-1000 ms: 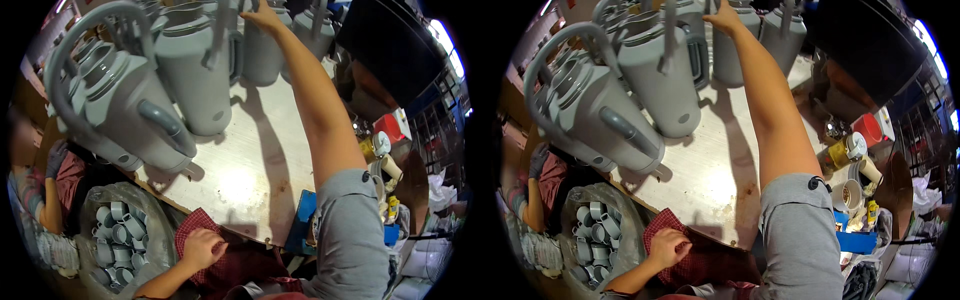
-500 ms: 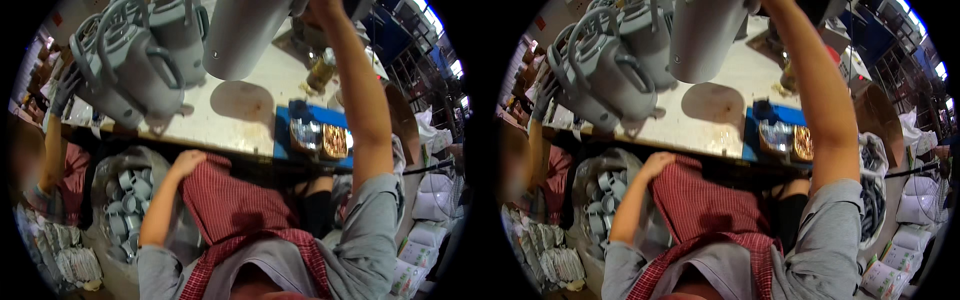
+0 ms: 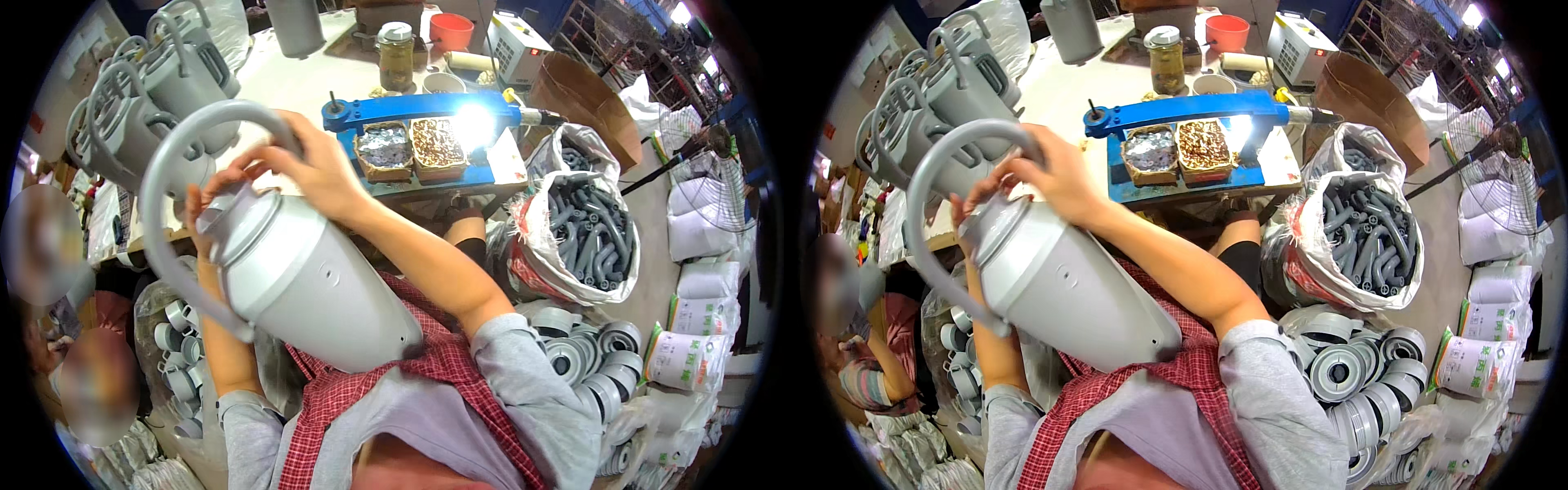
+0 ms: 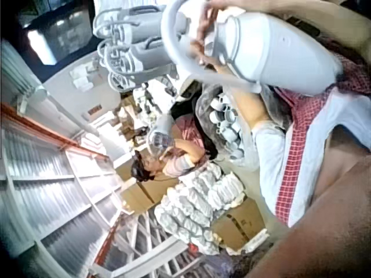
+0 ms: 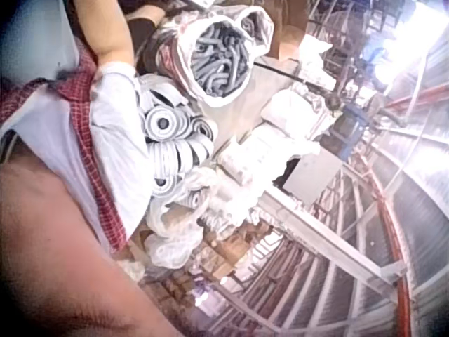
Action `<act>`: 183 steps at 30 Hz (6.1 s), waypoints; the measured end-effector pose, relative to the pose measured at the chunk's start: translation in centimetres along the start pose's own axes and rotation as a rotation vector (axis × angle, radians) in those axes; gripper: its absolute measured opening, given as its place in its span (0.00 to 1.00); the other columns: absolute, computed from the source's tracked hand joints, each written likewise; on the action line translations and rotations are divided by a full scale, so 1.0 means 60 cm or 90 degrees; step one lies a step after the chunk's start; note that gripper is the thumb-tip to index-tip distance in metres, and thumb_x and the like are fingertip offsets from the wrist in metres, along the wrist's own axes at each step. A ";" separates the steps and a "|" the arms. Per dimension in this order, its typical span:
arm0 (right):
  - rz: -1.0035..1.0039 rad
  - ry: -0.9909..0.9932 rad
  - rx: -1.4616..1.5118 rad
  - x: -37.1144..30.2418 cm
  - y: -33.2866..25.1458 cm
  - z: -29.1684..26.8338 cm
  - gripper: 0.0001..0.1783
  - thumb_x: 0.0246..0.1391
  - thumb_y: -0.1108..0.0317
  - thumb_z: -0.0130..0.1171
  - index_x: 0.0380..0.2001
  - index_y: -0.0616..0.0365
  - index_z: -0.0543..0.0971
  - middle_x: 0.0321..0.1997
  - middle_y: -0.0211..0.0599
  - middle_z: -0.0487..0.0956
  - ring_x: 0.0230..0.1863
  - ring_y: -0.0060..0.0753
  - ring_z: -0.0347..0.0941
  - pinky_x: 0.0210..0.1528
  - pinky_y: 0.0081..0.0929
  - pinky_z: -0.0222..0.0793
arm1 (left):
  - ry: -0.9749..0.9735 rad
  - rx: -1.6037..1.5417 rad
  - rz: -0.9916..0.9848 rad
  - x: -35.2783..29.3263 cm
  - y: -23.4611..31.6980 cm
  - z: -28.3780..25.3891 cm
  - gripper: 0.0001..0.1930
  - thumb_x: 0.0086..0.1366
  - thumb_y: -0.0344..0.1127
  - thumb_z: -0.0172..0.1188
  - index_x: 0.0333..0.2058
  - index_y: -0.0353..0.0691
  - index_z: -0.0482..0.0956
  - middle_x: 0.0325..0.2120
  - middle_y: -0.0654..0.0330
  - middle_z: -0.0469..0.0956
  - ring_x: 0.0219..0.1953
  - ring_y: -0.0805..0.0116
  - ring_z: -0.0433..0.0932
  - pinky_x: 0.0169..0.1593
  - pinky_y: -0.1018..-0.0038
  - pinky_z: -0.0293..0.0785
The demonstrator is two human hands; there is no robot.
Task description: The person assembles grey plastic kettles by attaching handles and lids. They pick up kettle bodies, insert handles into the side slots, and screw on lids, repeating this process for multiple units in a workshop setting.
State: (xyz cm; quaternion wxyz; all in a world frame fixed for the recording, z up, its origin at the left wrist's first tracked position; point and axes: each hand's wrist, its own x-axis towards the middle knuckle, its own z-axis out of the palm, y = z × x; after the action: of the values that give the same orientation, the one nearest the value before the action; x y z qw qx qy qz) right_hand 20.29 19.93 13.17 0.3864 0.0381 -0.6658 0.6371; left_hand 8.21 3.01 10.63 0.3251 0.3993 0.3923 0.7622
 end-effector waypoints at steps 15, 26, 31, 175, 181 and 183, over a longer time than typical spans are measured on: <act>0.163 -0.029 -0.706 -0.039 0.313 -0.383 0.17 0.49 0.75 0.54 0.45 0.56 0.74 0.36 0.40 0.74 0.39 0.42 0.73 0.39 0.36 0.70 | 0.092 0.403 0.131 0.025 -0.088 -0.056 0.26 0.62 0.55 0.55 0.18 0.37 0.67 0.21 0.63 0.67 0.33 0.66 0.68 0.45 0.70 0.63; 0.105 0.083 -0.441 -0.038 0.166 -0.281 0.03 0.50 0.76 0.58 0.31 0.61 0.77 0.29 0.38 0.78 0.27 0.27 0.74 0.32 0.24 0.70 | 0.094 0.597 -0.023 -0.029 -0.001 -0.129 0.25 0.53 0.50 0.60 0.12 0.34 0.67 0.09 0.65 0.57 0.14 0.72 0.59 0.53 0.56 0.69; -0.049 -0.074 -0.348 0.118 0.142 -0.156 0.01 0.51 0.76 0.60 0.28 0.63 0.79 0.29 0.35 0.78 0.28 0.23 0.74 0.31 0.21 0.70 | 0.158 0.598 -0.073 -0.021 -0.017 -0.132 0.23 0.53 0.48 0.61 0.16 0.30 0.70 0.13 0.62 0.64 0.20 0.71 0.66 0.41 0.66 0.72; -0.157 -0.337 -0.675 0.184 -0.065 -0.304 0.29 0.46 0.61 0.65 0.49 0.68 0.75 0.29 0.40 0.74 0.29 0.31 0.71 0.31 0.23 0.65 | 0.322 0.310 0.065 0.124 -0.299 -0.126 0.26 0.64 0.57 0.54 0.26 0.35 0.77 0.17 0.65 0.72 0.28 0.73 0.71 0.40 0.74 0.65; -0.139 -0.514 -0.730 0.245 -0.003 -0.191 0.30 0.51 0.52 0.62 0.49 0.66 0.74 0.31 0.44 0.77 0.29 0.33 0.74 0.29 0.24 0.67 | 0.251 0.431 0.215 0.151 -0.259 -0.109 0.26 0.64 0.58 0.52 0.24 0.37 0.80 0.19 0.60 0.78 0.28 0.67 0.76 0.58 0.58 0.56; -0.148 -0.553 -0.755 0.257 0.024 -0.169 0.28 0.46 0.59 0.66 0.51 0.58 0.75 0.29 0.40 0.76 0.25 0.35 0.73 0.26 0.27 0.67 | 0.233 0.431 0.186 0.143 -0.256 -0.120 0.27 0.64 0.58 0.52 0.24 0.36 0.79 0.17 0.60 0.76 0.27 0.66 0.75 0.58 0.59 0.57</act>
State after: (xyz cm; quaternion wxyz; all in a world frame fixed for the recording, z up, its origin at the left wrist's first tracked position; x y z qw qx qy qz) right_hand 13.46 35.94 19.55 0.1091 0.1420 -0.9824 0.0531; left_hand 0.73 14.90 -2.17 -0.0117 0.3930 0.6116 0.6866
